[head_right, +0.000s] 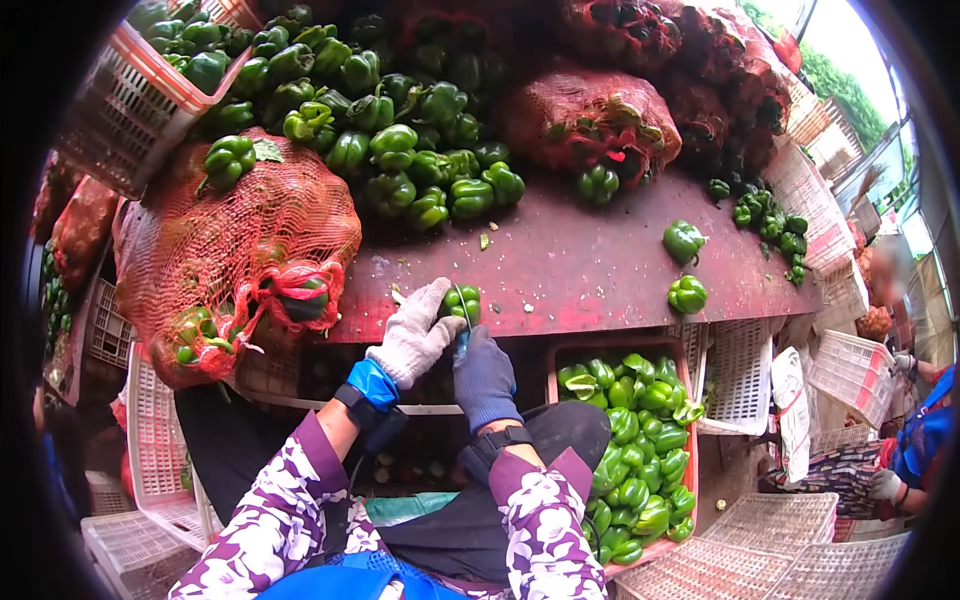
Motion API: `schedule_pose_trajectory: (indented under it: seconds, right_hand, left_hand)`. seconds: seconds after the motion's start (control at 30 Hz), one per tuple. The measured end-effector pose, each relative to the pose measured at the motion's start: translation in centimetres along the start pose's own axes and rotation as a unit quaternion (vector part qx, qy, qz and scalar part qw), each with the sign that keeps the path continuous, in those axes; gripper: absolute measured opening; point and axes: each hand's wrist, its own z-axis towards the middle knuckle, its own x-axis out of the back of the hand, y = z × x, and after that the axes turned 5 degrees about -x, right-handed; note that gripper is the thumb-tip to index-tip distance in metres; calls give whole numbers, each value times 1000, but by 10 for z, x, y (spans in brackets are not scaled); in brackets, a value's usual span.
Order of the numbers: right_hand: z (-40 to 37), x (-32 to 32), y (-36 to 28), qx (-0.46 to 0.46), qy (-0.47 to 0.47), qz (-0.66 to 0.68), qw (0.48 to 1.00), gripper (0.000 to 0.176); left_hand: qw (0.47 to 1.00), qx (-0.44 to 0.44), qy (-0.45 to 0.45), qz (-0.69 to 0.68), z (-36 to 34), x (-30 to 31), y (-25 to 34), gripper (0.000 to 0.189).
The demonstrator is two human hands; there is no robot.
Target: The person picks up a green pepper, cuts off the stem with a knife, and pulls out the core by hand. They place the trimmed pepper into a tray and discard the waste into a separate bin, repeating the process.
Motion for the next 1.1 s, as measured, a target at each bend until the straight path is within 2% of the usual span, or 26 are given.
schedule_pose_trajectory:
  seconds: [0.1,0.13,0.17,0.23,0.27,0.33,0.47,0.57,0.7,0.73,0.77,0.8,0.83,0.9,0.93,1.0,1.1]
  right_hand:
    - [2,-13,10,14,25,41,999,18]
    - [4,-21,14,10,22,29,999,16]
    - [5,-25,16,18,37,54,998,17]
    - [2,-22,16,-8,9,121,993,25]
    - [0,-8,6,-34,-16,115,993,31]
    - [4,-12,10,-30,-21,107,994,35]
    - [5,-7,10,-26,-34,115,992,37]
    - [8,-12,12,-20,-22,131,991,36]
    - [20,-33,28,32,-16,170,985,33]
    - [21,-29,28,14,-46,229,972,27]
    - [15,-7,18,-116,-147,381,905,23]
    - [20,-4,17,-159,-148,438,872,22]
    - [22,5,13,-158,-137,417,884,23]
    - [26,8,16,-156,-153,473,854,27]
    - [26,12,11,-169,-137,505,835,26]
    - [27,18,6,-171,-46,545,819,27]
    - [36,17,6,-138,113,467,866,36]
  left_hand:
    - [997,55,-46,-20,17,17,30,54]
    - [999,23,21,-17,16,5,25,51]
    - [999,30,24,6,17,1,26,51]
    - [996,61,56,12,12,-10,29,53]
    - [995,88,46,8,14,-11,31,54]
    - [990,144,2,-15,21,-4,39,53]
    - [983,162,-35,-73,25,4,27,52]
    - [981,170,-27,-87,27,5,24,45]
    - [983,164,1,-85,22,8,19,34]
    - [986,155,16,-58,16,6,8,32]
    - [987,152,20,-38,11,4,2,26]
    - [993,94,55,-46,2,-6,-14,25]
    - [997,24,78,-8,-1,-8,-17,26]
    - [995,86,42,-21,5,2,0,27]
    - [993,111,34,-27,9,3,1,27]
    - [988,142,31,-41,14,4,-4,30]
    - [991,131,25,-10,15,1,-4,35]
